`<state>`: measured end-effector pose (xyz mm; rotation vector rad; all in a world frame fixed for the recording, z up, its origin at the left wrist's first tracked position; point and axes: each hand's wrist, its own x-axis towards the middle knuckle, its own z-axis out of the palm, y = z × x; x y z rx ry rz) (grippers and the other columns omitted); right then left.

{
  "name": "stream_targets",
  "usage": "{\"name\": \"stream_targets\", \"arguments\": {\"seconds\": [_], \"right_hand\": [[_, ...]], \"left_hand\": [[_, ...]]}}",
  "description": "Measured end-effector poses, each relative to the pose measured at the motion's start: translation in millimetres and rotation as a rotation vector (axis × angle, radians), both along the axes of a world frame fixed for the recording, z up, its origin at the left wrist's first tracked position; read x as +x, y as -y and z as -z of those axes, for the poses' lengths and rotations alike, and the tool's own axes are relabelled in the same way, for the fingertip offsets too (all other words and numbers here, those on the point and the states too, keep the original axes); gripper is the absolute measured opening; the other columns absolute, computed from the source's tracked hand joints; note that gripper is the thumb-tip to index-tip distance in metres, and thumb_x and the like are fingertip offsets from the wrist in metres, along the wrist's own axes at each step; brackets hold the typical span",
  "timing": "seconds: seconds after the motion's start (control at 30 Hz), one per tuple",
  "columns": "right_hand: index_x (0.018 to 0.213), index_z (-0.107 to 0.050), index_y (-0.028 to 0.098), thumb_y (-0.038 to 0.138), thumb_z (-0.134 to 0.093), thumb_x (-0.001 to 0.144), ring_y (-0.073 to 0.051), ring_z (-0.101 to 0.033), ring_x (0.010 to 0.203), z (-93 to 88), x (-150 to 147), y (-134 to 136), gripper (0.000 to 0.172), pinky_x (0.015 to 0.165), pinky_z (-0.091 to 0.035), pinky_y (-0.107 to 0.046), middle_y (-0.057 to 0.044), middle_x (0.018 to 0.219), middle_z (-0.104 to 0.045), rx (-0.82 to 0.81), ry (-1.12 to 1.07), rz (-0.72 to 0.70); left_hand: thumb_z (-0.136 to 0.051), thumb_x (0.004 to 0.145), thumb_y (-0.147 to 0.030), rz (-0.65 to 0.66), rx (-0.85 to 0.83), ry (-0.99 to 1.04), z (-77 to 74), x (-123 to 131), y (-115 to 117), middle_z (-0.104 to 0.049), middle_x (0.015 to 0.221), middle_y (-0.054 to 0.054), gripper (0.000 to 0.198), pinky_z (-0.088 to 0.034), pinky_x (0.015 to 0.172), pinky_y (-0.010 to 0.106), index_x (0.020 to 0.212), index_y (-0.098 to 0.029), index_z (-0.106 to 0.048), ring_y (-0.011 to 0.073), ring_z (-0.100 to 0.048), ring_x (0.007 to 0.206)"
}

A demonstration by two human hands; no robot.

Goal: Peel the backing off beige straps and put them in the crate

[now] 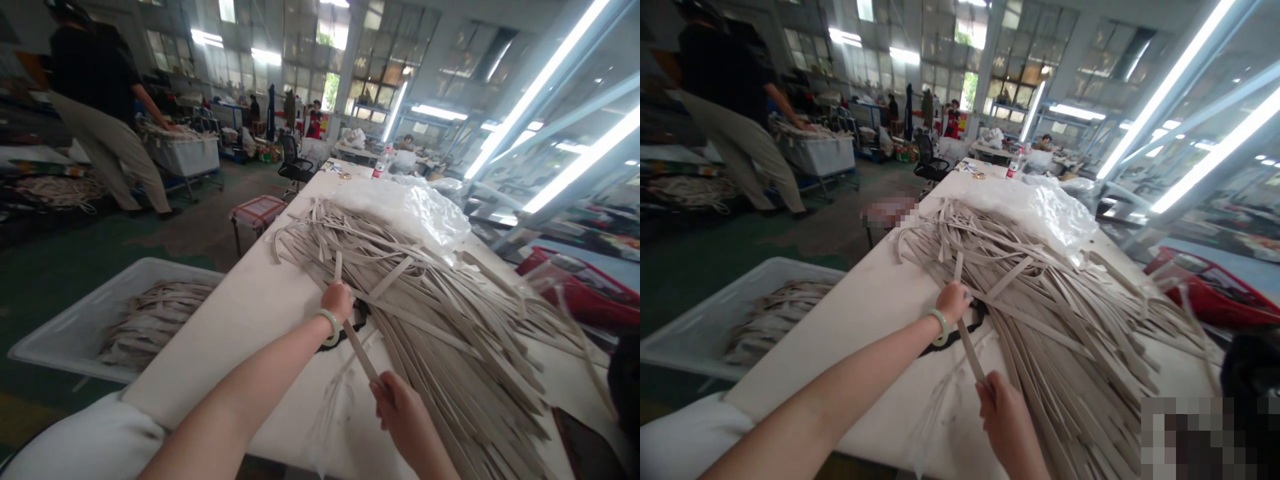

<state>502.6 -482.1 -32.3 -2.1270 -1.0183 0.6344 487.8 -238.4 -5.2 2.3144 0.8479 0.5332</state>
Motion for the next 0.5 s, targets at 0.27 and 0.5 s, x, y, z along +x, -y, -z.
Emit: {"name": "stream_targets", "arguments": {"seconds": [0.27, 0.5], "right_hand": [[0.079, -0.055, 0.017, 0.046, -0.073, 0.079, -0.003, -0.026, 0.038, -25.6, -37.0, -11.9, 0.034, 0.039, -0.019, -0.018, 0.008, 0.048, -0.041, 0.163, -1.191, -0.138], [0.065, -0.064, 0.014, 0.045, -0.069, 0.083, -0.003, -0.020, 0.038, -48.6, -58.2, -87.7, 0.036, 0.041, -0.016, -0.020, 0.009, 0.042, -0.027, 0.538, -1.472, -0.419]], "left_hand": [[-0.070, 0.075, -0.020, 0.231, -0.054, 0.051, -43.8, -102.0, -23.6, -0.058, 0.066, 0.001, 0.017, -0.038, 0.064, 0.023, 0.061, -0.014, -0.065, 0.0134, -0.053, 0.066], [-0.065, 0.081, -0.049, 0.060, -0.561, 0.225, -69.1, -275.9, -56.8, -0.042, 0.066, -0.003, 0.038, -0.030, 0.053, 0.021, 0.069, -0.016, -0.050, 0.0099, -0.037, 0.058]]}}
